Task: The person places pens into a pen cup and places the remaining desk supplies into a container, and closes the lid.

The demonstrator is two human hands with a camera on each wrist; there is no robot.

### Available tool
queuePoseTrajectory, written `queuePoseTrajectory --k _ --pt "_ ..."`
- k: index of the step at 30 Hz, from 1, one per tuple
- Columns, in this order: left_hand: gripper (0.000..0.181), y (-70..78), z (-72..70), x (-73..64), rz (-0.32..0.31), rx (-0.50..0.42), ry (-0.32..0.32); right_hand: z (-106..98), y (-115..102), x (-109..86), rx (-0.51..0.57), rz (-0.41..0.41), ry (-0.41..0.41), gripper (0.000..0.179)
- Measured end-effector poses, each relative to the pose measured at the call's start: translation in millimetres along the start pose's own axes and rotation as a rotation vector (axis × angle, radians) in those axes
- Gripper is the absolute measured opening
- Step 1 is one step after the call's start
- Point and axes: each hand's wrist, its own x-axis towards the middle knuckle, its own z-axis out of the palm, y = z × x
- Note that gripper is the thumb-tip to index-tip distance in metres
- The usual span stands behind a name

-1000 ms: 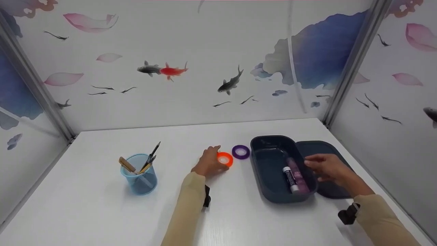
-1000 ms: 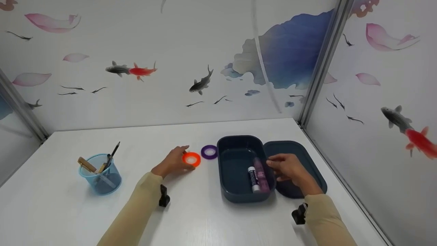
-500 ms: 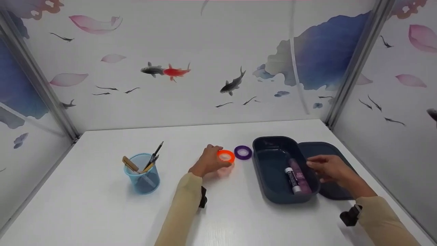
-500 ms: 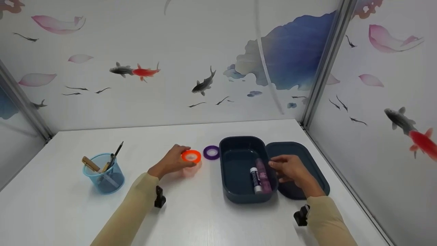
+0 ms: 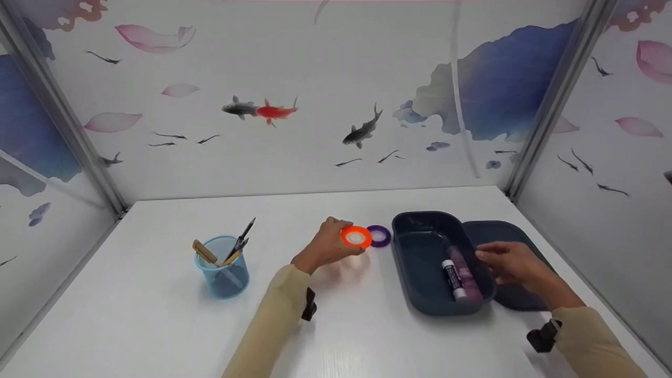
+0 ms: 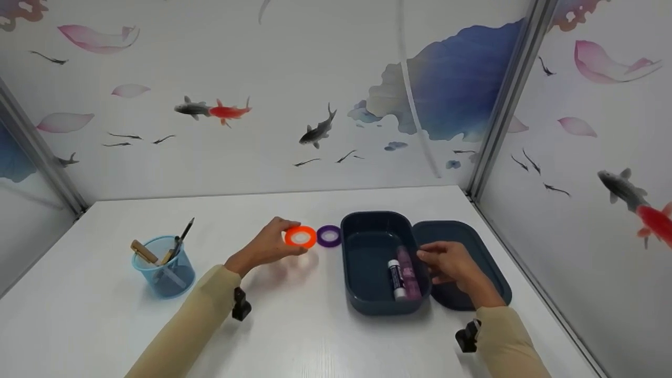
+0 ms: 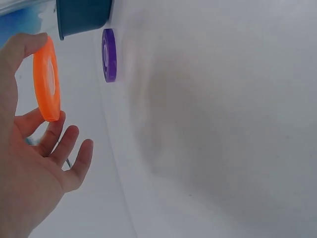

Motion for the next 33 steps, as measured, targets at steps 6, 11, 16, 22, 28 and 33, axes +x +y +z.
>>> queuePoseTrajectory --k 6,11,16,22,28,33 --pt "0.067 18.0 2.3 -0.9 0.077 0.003 -0.007 -3.5 3.6 -0.4 -0.013 -0.003 0.006 0.068" --pt "0.067 34.5 4.9 0.0 0.125 0.018 -0.016 -5.2 6.0 -1.4 -0.005 0.003 0.01 0.069" --pt "0.064 44.0 12.2 -2.5 0.156 0.02 -0.056 -3.6 8.0 -0.9 0.014 0.006 0.011 0.067" --pt "0.062 54.6 20.5 -4.6 0.194 0.029 -0.077 -1.2 7.7 0.1 0.015 0.007 0.014 0.066" --pt "0.067 71.3 28.2 -5.6 0.232 0.072 -0.088 1.4 4.9 0.3 0.006 -0.001 0.014 0.065" --pt "0.069 84.0 37.4 -9.3 0.264 0.119 -0.093 1.7 3.1 0.0 0.006 -0.004 0.013 0.067"
